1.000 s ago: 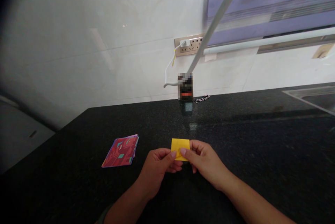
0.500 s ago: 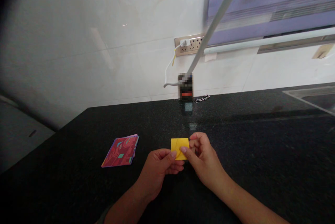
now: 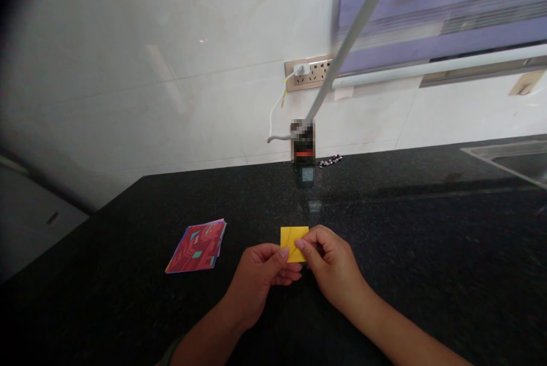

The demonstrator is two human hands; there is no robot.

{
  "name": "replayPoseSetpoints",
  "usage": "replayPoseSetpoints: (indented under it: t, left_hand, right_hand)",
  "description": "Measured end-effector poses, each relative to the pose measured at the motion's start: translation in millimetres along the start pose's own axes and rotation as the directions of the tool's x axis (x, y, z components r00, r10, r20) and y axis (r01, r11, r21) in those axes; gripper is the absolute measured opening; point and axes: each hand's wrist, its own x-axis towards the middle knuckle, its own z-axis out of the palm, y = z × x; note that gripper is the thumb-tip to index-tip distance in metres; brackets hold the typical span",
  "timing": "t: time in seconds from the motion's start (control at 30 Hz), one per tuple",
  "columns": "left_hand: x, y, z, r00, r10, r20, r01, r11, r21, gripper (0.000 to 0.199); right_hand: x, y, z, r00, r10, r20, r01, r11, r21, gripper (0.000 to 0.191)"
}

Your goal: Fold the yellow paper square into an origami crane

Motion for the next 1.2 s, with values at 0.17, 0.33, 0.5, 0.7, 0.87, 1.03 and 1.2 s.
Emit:
replayPoseSetpoints:
  t: [0.17, 0.33, 0.5, 0.7, 0.87, 1.03, 1.2]
  left_hand:
    - [1, -1, 0.4, 1.0, 0.016, -0.013, -0.015, 0.999, 0.049, 0.031]
    - [1, -2, 1.3, 0.998, 0.055, -0.035, -0.051, 0.993, 0.105, 0.021]
    - [2, -2, -0.1, 0.997, 0.078, -0.026, -0.073, 0.986, 0.149, 0.024]
    - [1, 0, -1.3, 0.998, 0.05, -0.027, -0.049, 0.997, 0.061, 0.023]
    - [-1, 4, -0.5, 0.995, 0.088, -0.043, -0.088, 0.996, -0.013, 0.021]
    - [-1, 4, 0.8, 0.993, 0.111, -0.025, -0.111, 0.994, 0.0, 0.02]
    - [-2, 3, 0.4, 0.994, 0.105, -0.005, -0.105, 0.994, -0.005, 0.02]
  right_hand:
    - [0, -3, 0, 1.0, -0.005, -0.012, 0.005, 1.0, -0.028, 0.017]
    - [1, -4, -1, 1.0, -0.008, 0.002, 0.008, 1.0, -0.028, 0.017]
    - [1, -5, -1, 0.998, 0.052, 0.02, -0.053, 0.998, 0.039, 0.018]
    - [3, -7, 1, 0.986, 0.151, 0.073, -0.166, 0.942, 0.291, 0.017]
    - [2, -16, 3, 0.948, 0.22, 0.228, -0.312, 0.779, 0.544, 0.045]
    - [-3, -20, 3, 0.916, 0.209, 0.341, -0.371, 0.761, 0.532, 0.022]
    - [-4, -18, 5, 0.929, 0.239, 0.283, -0.362, 0.748, 0.556, 0.021]
